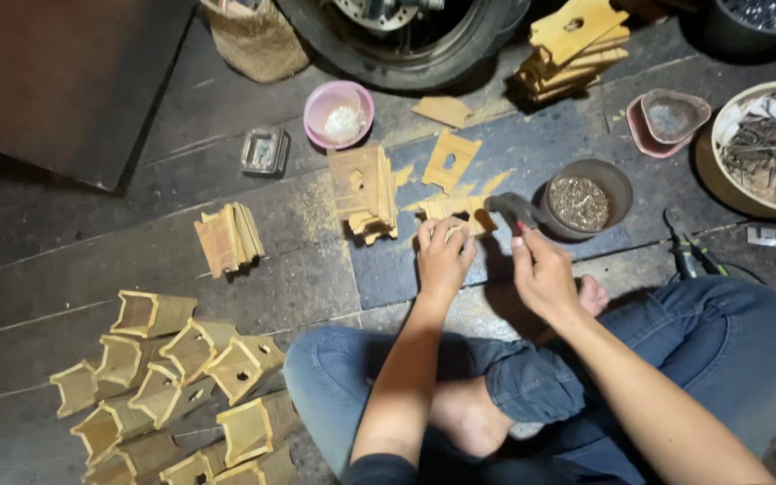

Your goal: The person sits on the floor assembling small wooden frames by hand. They pick up pre-cut wooden pieces, align them, insert nails, and hammer them into place using a hammer. Completed frames are stacked nearby.

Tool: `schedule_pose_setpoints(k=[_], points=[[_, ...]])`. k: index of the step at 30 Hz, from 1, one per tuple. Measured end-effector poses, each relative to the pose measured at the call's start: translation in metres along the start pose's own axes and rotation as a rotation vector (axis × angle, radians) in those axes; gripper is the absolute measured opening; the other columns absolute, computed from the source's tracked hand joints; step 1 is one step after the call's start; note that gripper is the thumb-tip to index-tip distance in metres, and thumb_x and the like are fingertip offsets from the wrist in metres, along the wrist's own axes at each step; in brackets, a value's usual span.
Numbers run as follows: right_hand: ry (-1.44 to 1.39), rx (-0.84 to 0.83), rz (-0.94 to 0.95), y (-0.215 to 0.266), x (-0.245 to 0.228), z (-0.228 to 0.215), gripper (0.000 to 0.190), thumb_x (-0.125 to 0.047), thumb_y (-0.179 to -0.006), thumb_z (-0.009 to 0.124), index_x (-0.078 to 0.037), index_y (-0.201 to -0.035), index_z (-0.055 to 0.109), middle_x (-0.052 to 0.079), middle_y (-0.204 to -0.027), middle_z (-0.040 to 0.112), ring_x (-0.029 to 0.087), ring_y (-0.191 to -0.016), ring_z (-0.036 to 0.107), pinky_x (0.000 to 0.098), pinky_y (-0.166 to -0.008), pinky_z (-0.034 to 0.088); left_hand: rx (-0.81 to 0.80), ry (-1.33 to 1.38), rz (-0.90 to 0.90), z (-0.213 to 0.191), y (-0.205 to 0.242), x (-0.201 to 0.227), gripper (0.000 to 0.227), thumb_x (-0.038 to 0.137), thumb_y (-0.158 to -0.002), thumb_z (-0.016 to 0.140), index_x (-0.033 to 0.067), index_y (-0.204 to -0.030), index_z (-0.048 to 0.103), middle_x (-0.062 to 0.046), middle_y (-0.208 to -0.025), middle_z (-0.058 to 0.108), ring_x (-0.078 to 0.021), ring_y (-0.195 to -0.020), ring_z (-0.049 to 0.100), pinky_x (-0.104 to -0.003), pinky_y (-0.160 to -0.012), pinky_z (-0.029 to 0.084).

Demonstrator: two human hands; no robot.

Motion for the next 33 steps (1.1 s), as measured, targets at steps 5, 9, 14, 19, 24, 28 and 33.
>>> schedule_pose_setpoints(k=[5, 9, 14, 19, 24, 28, 33], points=[[0.050, -0.152, 0.097, -0.002, -0.011, -0.006, 0.041, -0.025, -0.107, 0.053, -0.004, -0.138, 0.070, 0.026, -0.130, 0.071, 0.043, -0.125, 0.066, 0.0574, -0.110, 0.050, -0.014, 0.024, 0.008, 0.002, 0.000, -0.003, 0.008, 0.020, -0.083, 0.078, 0.0176, -0.090, 0.074, 0.004, -0.104, 0.070, -0.0281, -0.112, 0.061, -0.037, -0.076, 0.067], [0.091, -0.148, 0.092, 0.000, -0.007, -0.002, 0.040, -0.025, -0.109, 0.052, -0.005, -0.136, 0.072, 0.027, -0.126, 0.073, 0.044, -0.122, 0.067, 0.0578, -0.108, 0.051, 0.011, 0.022, 0.015, 0.006, 0.001, -0.006, 0.007, 0.021, -0.084, 0.077, 0.0188, -0.090, 0.074, 0.004, -0.103, 0.069, -0.0289, -0.111, 0.062, -0.037, -0.076, 0.066], [0.054, -0.132, 0.112, -0.007, -0.017, -0.011, 0.041, -0.025, -0.108, 0.054, -0.001, -0.138, 0.071, 0.029, -0.131, 0.070, 0.045, -0.126, 0.065, 0.0561, -0.109, 0.051, 0.027, -0.014, 0.014, 0.000, -0.006, 0.001, 0.004, 0.019, -0.086, 0.077, 0.0189, -0.087, 0.073, 0.002, -0.100, 0.069, -0.0288, -0.110, 0.064, -0.035, -0.075, 0.066], [0.073, -0.210, 0.159, -0.006, -0.009, -0.005, 0.043, -0.026, -0.107, 0.053, -0.006, -0.143, 0.068, 0.023, -0.135, 0.070, 0.040, -0.128, 0.064, 0.0555, -0.111, 0.050, 0.051, -0.004, 0.031, 0.001, -0.004, 0.000, 0.007, 0.019, -0.083, 0.077, 0.0199, -0.089, 0.073, 0.002, -0.101, 0.070, -0.0289, -0.110, 0.065, -0.035, -0.077, 0.066], [-0.009, -0.085, 0.099, 0.001, -0.016, -0.006, 0.041, -0.019, -0.112, 0.049, 0.003, -0.140, 0.070, 0.032, -0.136, 0.067, 0.047, -0.130, 0.062, 0.0553, -0.113, 0.049, 0.030, 0.009, 0.011, -0.007, -0.004, 0.005, 0.009, 0.017, -0.083, 0.078, 0.0168, -0.091, 0.073, 0.002, -0.103, 0.069, -0.0296, -0.110, 0.064, -0.040, -0.071, 0.067], [0.025, -0.194, 0.176, -0.007, -0.012, -0.010, 0.044, -0.027, -0.107, 0.053, -0.005, -0.141, 0.068, 0.024, -0.135, 0.069, 0.041, -0.131, 0.062, 0.0565, -0.112, 0.049, 0.033, -0.001, 0.039, 0.002, -0.008, -0.001, 0.010, 0.019, -0.081, 0.079, 0.0189, -0.090, 0.074, 0.003, -0.102, 0.070, -0.0288, -0.110, 0.064, -0.037, -0.071, 0.067], [0.049, -0.216, 0.188, -0.003, -0.004, -0.004, 0.044, -0.028, -0.107, 0.053, -0.007, -0.142, 0.069, 0.023, -0.136, 0.069, 0.040, -0.132, 0.062, 0.0548, -0.115, 0.048, 0.065, -0.014, 0.029, 0.008, 0.000, -0.004, 0.007, 0.020, -0.083, 0.078, 0.0182, -0.089, 0.075, 0.000, -0.099, 0.069, -0.0294, -0.108, 0.065, -0.038, -0.077, 0.066]])
Point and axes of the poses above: each hand's wrist, its own y-axis away from the middle knuckle, its own z-axis out of the palm, x = y × z, the point moved 1 cm from there along -y, towards the middle knuckle
